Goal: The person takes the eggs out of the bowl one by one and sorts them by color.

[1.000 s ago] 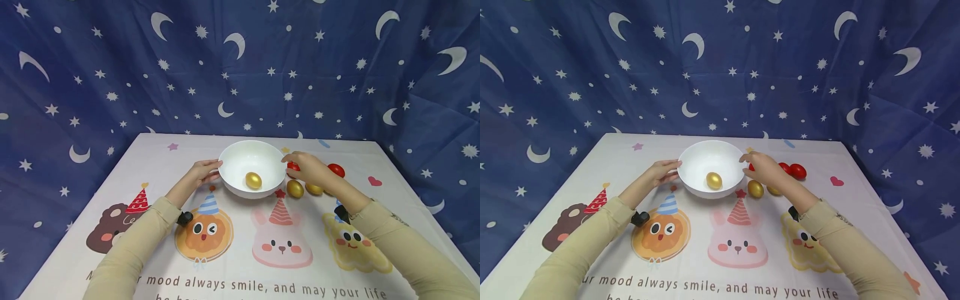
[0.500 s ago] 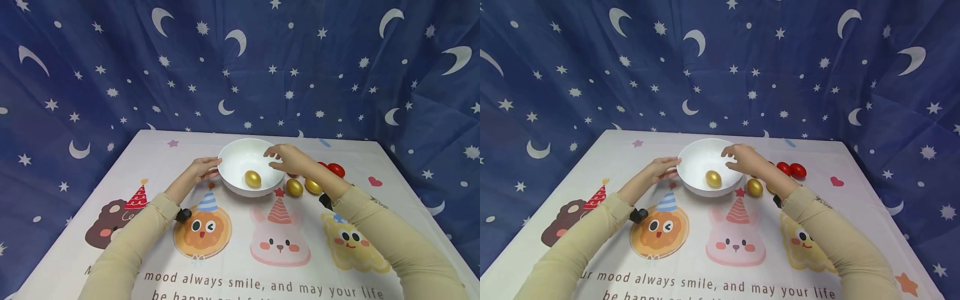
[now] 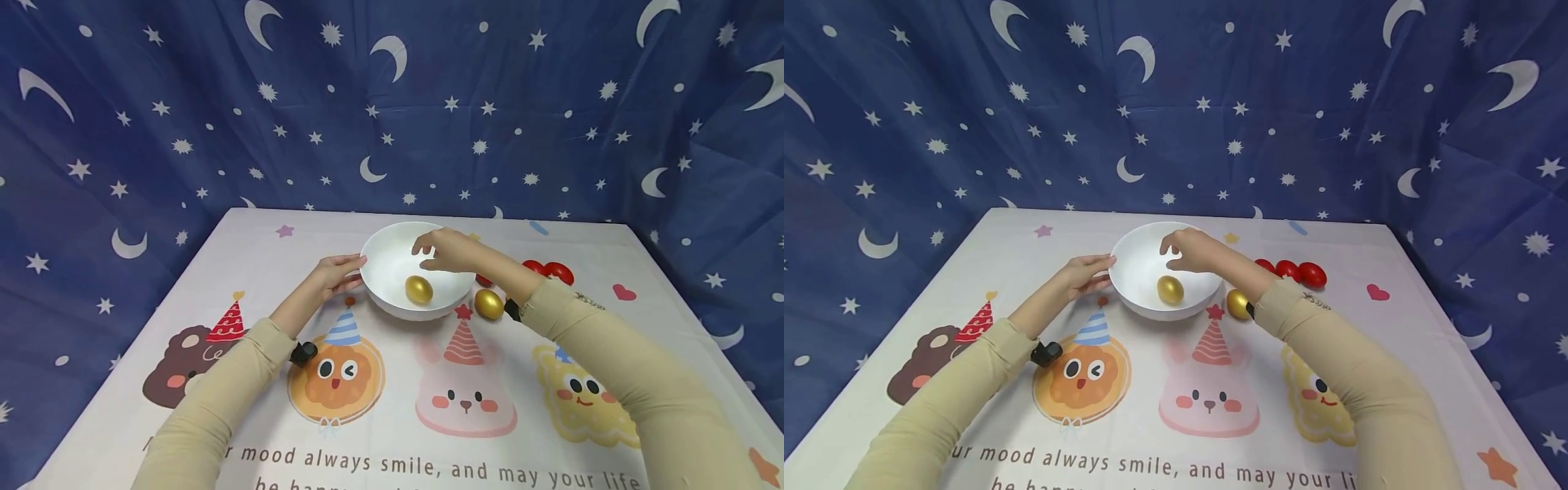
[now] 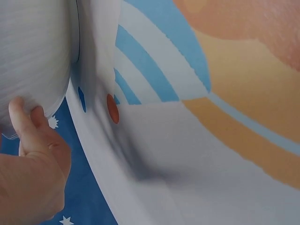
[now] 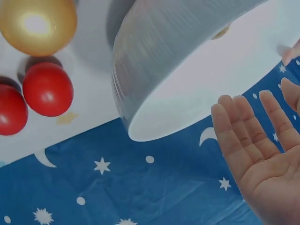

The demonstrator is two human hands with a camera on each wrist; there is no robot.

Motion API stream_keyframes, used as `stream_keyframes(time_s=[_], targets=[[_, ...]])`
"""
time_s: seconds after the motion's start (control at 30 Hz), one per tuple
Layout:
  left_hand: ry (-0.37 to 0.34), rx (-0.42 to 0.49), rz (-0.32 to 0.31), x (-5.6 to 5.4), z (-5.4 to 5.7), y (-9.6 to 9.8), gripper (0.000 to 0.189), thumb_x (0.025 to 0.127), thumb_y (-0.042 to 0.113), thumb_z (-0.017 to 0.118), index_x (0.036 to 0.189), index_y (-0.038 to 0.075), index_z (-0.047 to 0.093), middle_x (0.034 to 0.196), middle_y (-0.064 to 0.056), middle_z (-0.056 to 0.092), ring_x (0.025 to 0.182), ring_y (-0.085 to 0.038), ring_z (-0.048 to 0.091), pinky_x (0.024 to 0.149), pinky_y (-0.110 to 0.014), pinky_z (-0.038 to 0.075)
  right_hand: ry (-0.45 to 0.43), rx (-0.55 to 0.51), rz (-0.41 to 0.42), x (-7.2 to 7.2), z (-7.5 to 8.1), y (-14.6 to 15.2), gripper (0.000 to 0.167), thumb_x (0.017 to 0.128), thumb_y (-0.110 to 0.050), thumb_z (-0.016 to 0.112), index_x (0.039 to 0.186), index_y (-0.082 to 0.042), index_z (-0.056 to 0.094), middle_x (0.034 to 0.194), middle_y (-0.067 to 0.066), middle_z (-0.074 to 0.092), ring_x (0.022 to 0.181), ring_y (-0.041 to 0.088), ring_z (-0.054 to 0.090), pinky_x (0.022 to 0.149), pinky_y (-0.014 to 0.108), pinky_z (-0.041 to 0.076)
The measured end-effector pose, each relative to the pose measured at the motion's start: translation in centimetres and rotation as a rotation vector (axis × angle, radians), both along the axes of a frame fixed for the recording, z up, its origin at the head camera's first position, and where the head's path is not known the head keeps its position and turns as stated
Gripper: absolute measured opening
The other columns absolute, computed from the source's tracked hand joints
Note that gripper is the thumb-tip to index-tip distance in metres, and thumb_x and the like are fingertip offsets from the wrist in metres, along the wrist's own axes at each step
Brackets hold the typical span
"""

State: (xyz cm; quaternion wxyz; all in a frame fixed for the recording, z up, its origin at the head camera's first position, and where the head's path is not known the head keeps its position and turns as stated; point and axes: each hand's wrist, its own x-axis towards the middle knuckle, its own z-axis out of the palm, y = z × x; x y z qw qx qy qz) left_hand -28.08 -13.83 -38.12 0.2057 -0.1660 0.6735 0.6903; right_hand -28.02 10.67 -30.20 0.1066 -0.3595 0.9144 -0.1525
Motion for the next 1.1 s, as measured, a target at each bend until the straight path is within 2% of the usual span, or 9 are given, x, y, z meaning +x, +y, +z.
stream_keyframes(time_s=[0.07, 0.17, 0.27, 0.33, 0.43, 0.57, 0.7, 0.8, 1.1], targets=[[-0.001, -0.002, -0.001, 0.0, 0.0, 0.0, 0.053, 0.092, 0.022, 0.062, 0.140, 0.012, 0.045, 0.139, -0.013, 0.049, 0.076, -0.007, 0.064, 0.072, -0.014, 0.060, -0.010, 0.013, -0.002, -0.1, 0.0, -0.4, 0.028, 0.086, -0.008, 0.067, 0.112, 0.001, 0.064, 0.108, 0.021, 0.066, 0.086, 0.028, 0.064, 0.082, 0.035, 0.060], [-0.003, -0.008, 0.002, 0.0, -0.1, 0.0, 0.052, 0.092, 0.022, 0.062, 0.140, 0.012, 0.045, 0.138, -0.012, 0.050, 0.095, -0.015, 0.064, 0.074, -0.014, 0.060, -0.033, 0.035, -0.009, -0.4, -0.1, -0.8, 0.029, 0.086, -0.008, 0.067, 0.113, 0.000, 0.064, 0.108, 0.021, 0.066, 0.087, 0.028, 0.064, 0.083, 0.036, 0.059], [-0.001, -0.004, -0.007, -0.1, -0.1, 0.1, 0.054, 0.092, 0.023, 0.062, 0.141, 0.012, 0.044, 0.139, -0.012, 0.049, 0.116, -0.022, 0.058, 0.076, -0.014, 0.059, -0.059, 0.065, -0.025, -0.4, -0.2, -1.1, 0.030, 0.086, -0.009, 0.068, 0.114, 0.000, 0.064, 0.109, 0.021, 0.066, 0.089, 0.029, 0.064, 0.085, 0.037, 0.059], [0.001, 0.004, -0.012, -0.2, 0.1, 0.3, 0.054, 0.092, 0.023, 0.061, 0.142, 0.012, 0.043, 0.140, -0.012, 0.048, 0.122, -0.024, 0.054, 0.076, -0.014, 0.059, -0.084, 0.084, -0.032, -0.5, -0.3, -1.1, 0.031, 0.086, -0.009, 0.068, 0.115, 0.000, 0.064, 0.110, 0.021, 0.065, 0.091, 0.029, 0.064, 0.086, 0.037, 0.058], [0.008, 0.007, -0.020, -0.2, 0.2, 0.4, 0.055, 0.092, 0.023, 0.061, 0.142, 0.011, 0.043, 0.141, -0.012, 0.048, 0.118, -0.022, 0.056, 0.075, -0.013, 0.060, -0.114, 0.104, -0.041, -0.6, -0.7, -1.0, 0.033, 0.086, -0.011, 0.067, 0.118, -0.001, 0.063, 0.113, 0.021, 0.064, 0.097, 0.030, 0.062, 0.089, 0.039, 0.057], [0.002, -0.004, -0.033, -0.2, 0.3, 0.5, 0.055, 0.092, 0.023, 0.061, 0.142, 0.010, 0.042, 0.141, -0.012, 0.048, 0.098, -0.015, 0.062, 0.074, -0.014, 0.060, -0.139, 0.102, -0.049, -0.6, -1.2, -1.1, 0.035, 0.087, -0.011, 0.066, 0.120, 0.000, 0.061, 0.117, 0.023, 0.062, 0.104, 0.032, 0.061, 0.093, 0.041, 0.055], [-0.024, -0.020, -0.033, -0.4, 0.1, 0.5, 0.054, 0.092, 0.023, 0.061, 0.142, 0.011, 0.043, 0.141, -0.011, 0.048, 0.107, -0.019, 0.062, 0.074, -0.014, 0.060, -0.155, 0.095, -0.057, -0.3, -1.5, -1.3, 0.035, 0.087, -0.012, 0.067, 0.120, -0.001, 0.061, 0.118, 0.024, 0.062, 0.107, 0.034, 0.060, 0.095, 0.042, 0.054], [-0.025, -0.029, -0.031, -0.4, -0.1, 0.4, 0.053, 0.092, 0.023, 0.061, 0.142, 0.012, 0.043, 0.140, -0.010, 0.049, 0.123, -0.023, 0.054, 0.072, -0.013, 0.060, -0.171, 0.096, -0.059, -0.3, -1.6, -1.5, 0.035, 0.087, -0.013, 0.067, 0.120, -0.002, 0.061, 0.118, 0.023, 0.062, 0.109, 0.034, 0.059, 0.095, 0.042, 0.054], [-0.025, -0.015, -0.006, -0.4, 0.2, 0.1, 0.054, 0.092, 0.023, 0.061, 0.142, 0.014, 0.043, 0.141, -0.010, 0.048, 0.111, -0.018, 0.058, 0.076, -0.015, 0.060, -0.230, 0.119, -0.104, -0.6, -1.9, -2.2, 0.036, 0.088, -0.013, 0.066, 0.122, -0.002, 0.060, 0.125, 0.021, 0.059, 0.114, 0.033, 0.057, 0.097, 0.040, 0.054]])
